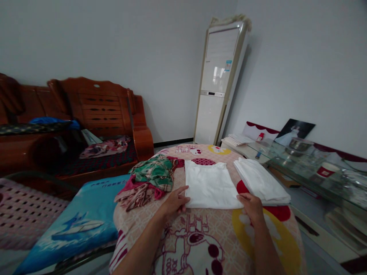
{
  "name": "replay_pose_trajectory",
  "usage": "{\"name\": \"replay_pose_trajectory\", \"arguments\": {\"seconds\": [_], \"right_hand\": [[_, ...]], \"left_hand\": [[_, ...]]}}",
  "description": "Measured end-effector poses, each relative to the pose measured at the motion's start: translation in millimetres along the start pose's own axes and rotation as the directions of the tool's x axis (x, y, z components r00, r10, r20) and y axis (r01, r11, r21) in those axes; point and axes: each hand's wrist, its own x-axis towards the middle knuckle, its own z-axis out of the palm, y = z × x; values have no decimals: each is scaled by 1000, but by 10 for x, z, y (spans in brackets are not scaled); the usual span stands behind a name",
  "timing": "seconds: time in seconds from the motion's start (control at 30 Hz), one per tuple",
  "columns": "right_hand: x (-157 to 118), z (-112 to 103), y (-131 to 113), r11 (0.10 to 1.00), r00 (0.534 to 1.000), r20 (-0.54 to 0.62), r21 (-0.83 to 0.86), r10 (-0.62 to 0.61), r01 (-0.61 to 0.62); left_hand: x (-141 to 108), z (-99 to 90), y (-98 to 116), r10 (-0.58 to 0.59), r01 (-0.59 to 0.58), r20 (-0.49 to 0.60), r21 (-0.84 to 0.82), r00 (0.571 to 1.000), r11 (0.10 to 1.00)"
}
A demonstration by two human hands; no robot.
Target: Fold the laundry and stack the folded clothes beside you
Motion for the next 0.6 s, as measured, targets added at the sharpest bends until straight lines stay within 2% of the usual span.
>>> {"name": "replay_pose_trajectory", "arguments": {"seconds": [0.1,0.17,0.33,0.47,0.6], "right_hand": [[-42,-29,17,958,984,124,238,131,-158],[-77,-49,13,924,974,176,329,143,-196],[-138,-67,-31,921,946,307,329,103,-207],[-117,-34,-18,942,955,284,288,86,-171],[-76,10,33,968,976,206,221,72,-118]], "left_hand": [[-42,19,11,-6,16,105,-100,994,995],[-53,43,18,-5,23,148,-120,989,992],[-19,90,-10,-19,28,175,-50,984,998],[52,90,-75,-14,0,141,94,990,996],[75,69,-73,99,-103,30,217,995,971]]}}
